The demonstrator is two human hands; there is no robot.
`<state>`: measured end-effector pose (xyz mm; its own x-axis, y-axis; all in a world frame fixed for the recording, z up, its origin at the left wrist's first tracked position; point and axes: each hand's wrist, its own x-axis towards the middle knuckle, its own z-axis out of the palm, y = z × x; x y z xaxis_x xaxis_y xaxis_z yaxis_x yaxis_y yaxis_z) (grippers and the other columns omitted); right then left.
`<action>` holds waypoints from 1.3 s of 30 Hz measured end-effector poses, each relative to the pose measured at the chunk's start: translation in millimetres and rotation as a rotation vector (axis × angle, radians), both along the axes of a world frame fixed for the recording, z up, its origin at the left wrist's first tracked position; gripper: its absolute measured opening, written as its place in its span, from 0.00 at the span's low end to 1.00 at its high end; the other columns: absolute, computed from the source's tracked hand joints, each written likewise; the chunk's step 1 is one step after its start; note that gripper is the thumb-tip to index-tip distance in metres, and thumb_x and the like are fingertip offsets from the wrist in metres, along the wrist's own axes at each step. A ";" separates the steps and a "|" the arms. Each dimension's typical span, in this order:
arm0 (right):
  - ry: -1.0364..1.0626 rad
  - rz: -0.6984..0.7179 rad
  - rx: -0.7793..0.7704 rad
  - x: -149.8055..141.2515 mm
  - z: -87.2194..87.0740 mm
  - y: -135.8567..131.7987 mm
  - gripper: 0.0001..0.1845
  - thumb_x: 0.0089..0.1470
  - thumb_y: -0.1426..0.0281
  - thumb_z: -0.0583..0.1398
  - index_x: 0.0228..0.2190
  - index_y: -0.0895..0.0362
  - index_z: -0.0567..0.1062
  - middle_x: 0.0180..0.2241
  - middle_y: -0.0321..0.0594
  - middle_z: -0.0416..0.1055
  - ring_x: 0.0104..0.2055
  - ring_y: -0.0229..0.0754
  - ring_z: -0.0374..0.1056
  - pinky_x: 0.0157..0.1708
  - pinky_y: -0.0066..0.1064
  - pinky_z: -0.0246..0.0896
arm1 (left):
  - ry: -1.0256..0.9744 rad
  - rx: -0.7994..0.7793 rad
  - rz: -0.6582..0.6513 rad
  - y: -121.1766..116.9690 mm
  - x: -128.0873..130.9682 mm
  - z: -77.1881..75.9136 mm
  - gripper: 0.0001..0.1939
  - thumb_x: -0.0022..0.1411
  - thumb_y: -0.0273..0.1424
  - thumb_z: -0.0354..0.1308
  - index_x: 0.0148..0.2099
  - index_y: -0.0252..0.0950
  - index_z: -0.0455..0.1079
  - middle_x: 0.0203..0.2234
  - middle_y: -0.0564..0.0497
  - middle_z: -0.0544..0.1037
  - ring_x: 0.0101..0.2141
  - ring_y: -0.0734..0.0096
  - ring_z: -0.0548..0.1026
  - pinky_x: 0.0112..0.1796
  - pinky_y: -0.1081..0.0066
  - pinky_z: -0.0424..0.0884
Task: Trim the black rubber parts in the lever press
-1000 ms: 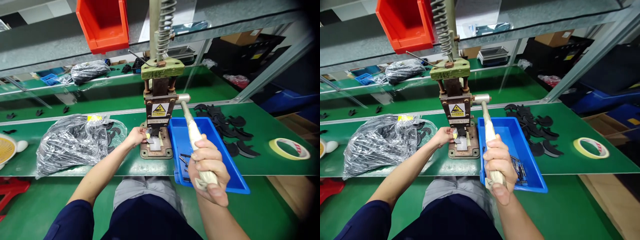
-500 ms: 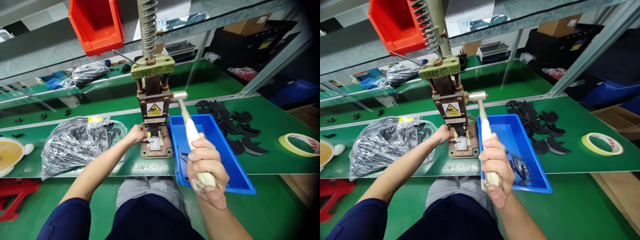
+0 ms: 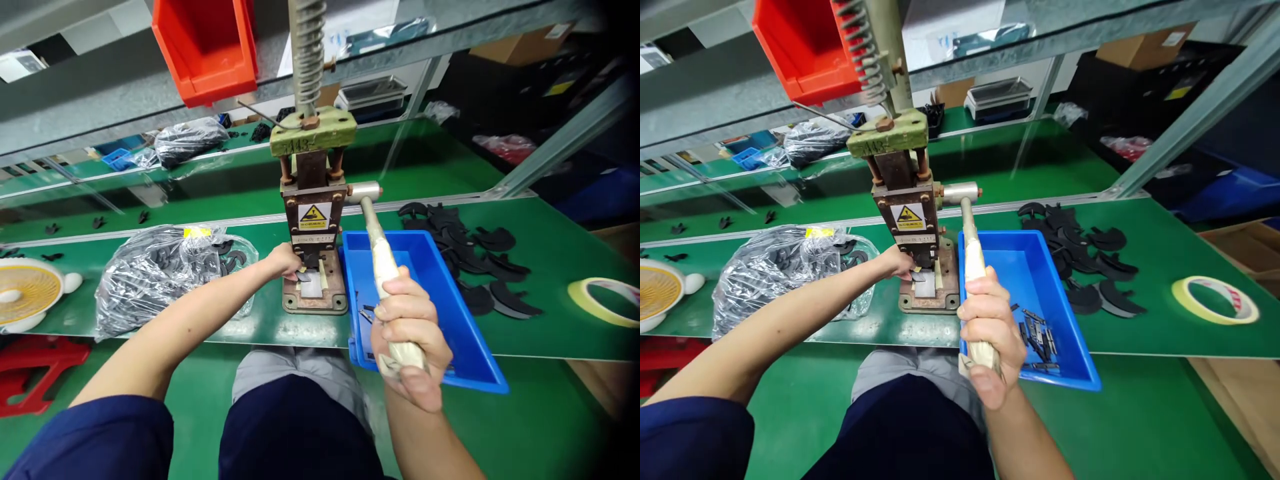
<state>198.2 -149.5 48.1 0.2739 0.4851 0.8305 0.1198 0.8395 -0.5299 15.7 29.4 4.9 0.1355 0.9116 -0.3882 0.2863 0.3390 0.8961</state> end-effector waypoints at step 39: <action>0.131 0.554 -1.304 -74.1 -23.9 3.2 0.15 0.49 0.60 0.65 0.32 0.59 0.78 0.26 0.42 0.76 0.29 0.40 0.72 0.26 0.31 0.67 | -0.423 0.133 -0.228 -128.9 -83.5 47.2 0.15 0.46 0.33 0.72 0.36 0.31 0.77 0.29 0.48 0.80 0.30 0.69 0.76 0.34 0.72 0.72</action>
